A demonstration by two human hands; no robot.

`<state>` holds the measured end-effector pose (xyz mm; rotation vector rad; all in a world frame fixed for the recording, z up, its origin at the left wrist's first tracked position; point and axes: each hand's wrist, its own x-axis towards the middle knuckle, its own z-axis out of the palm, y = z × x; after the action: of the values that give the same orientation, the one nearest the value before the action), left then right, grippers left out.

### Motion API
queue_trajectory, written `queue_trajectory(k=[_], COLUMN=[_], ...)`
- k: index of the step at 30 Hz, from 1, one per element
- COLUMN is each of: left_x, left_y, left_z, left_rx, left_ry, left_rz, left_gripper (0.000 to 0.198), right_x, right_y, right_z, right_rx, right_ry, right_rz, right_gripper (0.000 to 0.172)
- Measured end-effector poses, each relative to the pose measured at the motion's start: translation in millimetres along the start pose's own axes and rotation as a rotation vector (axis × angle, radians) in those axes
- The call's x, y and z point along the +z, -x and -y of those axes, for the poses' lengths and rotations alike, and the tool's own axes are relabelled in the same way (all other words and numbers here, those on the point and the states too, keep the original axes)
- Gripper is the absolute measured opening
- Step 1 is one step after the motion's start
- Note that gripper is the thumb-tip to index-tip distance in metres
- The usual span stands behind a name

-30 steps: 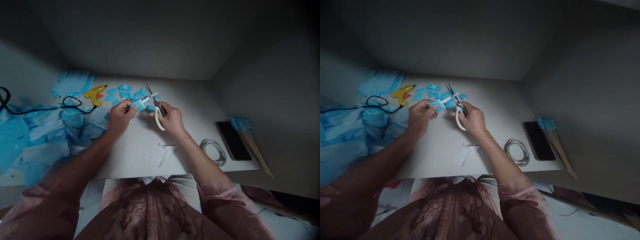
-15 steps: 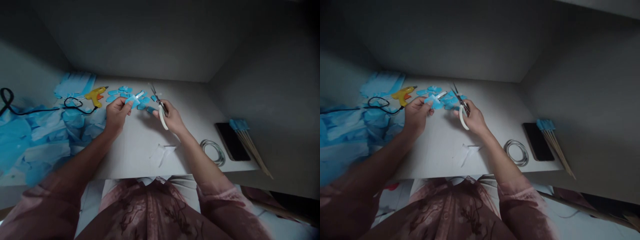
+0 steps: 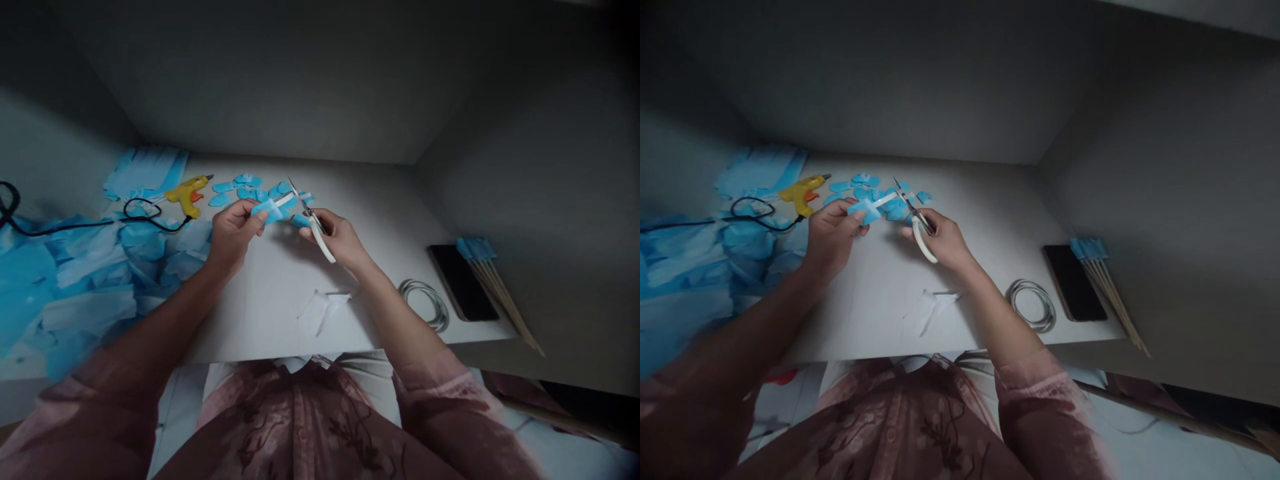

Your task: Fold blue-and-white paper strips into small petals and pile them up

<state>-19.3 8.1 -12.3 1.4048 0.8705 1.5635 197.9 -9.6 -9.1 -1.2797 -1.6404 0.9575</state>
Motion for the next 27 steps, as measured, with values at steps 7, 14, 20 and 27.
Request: queue_trajectory(k=[7, 14, 20, 27], left_x=[-2.4, -1.0, 1.2, -0.3], left_y=[1, 2, -2, -2], left_z=[2, 1, 2, 3], left_rx=[0.007, -0.056, -0.134, -0.140], left_ry=[0.061, 0.035, 0.013, -0.009], left_rz=[0.034, -0.020, -0.106, -0.106], left_gripper=[0.017, 0.018, 0.023, 0.023], right_x=[1, -1, -3, -4], right_y=[1, 0, 0, 0], right_z=[3, 5, 8, 11], right_rx=[0.013, 0.019, 0.062, 0.087], right_ry=[-0.052, -0.166, -0.218, -0.265], right_rz=[-0.031, -0.061, -0.121, -0.128], right_gripper=[0.050, 0.051, 0.051, 0.053])
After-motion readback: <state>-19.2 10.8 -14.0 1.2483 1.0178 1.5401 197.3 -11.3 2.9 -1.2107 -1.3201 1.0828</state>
